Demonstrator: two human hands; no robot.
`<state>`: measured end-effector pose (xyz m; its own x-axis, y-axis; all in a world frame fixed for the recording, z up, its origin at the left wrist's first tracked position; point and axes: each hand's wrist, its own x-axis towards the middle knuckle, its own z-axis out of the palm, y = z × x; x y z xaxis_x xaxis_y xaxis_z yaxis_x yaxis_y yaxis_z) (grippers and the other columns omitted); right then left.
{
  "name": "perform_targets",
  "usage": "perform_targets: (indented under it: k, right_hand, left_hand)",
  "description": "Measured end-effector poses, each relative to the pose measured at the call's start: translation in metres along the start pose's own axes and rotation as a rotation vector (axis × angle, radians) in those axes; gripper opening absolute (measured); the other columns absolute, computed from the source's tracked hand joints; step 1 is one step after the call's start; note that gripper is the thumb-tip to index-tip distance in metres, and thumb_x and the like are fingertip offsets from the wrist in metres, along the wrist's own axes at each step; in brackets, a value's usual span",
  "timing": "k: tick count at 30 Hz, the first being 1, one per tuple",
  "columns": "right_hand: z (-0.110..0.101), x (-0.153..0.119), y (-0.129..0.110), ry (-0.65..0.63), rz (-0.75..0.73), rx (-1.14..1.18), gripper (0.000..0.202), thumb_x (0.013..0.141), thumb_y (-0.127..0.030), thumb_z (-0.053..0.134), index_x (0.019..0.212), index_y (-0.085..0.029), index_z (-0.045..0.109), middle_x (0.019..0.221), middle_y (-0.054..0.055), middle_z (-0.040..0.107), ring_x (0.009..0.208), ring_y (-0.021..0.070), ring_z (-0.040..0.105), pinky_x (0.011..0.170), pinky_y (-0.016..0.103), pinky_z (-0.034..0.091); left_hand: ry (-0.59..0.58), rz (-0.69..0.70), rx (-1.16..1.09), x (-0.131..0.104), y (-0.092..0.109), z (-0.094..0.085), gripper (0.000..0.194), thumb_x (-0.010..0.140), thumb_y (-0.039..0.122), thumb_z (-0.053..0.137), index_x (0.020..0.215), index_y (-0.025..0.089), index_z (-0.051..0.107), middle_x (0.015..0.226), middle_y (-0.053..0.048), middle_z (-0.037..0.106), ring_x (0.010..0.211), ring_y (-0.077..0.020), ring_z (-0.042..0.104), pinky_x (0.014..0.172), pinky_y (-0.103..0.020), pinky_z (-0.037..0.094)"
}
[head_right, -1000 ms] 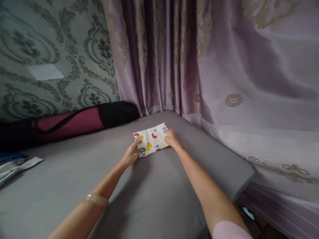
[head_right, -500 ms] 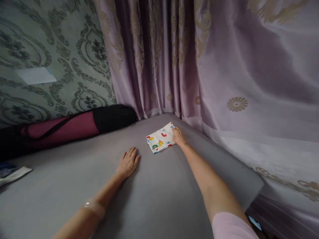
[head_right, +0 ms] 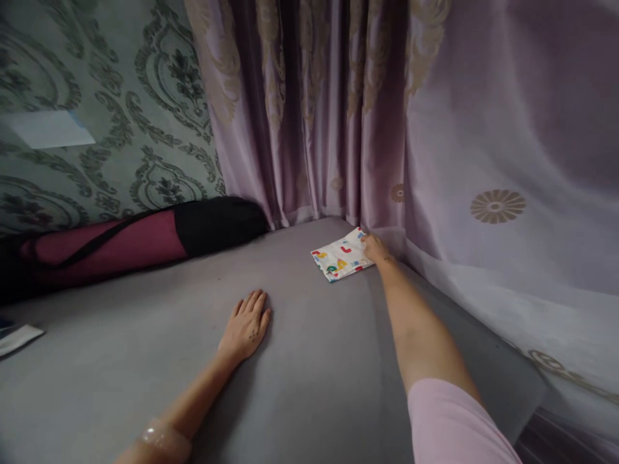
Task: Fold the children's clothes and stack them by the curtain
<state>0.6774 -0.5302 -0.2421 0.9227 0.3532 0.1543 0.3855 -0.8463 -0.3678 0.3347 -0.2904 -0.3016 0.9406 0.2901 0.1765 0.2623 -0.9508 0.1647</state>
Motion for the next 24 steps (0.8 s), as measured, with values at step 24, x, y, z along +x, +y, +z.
perform_targets:
  k: [24]
  right_hand:
    - [0.06,-0.034,-0.068,-0.163,0.016,-0.242,0.063,0.097,-0.05,0.017,0.149,-0.016,0.03,0.156,0.014,0.022,0.142,0.0341,0.018,0.111,0.057,0.016]
  left_hand:
    - [-0.023,-0.009,0.093,0.0,0.003,-0.003,0.052,0.099,0.035,0.025,0.142,0.011,0.04,0.149,-0.012,0.039,0.14,-0.0259,0.033,0.114,-0.045,0.027]
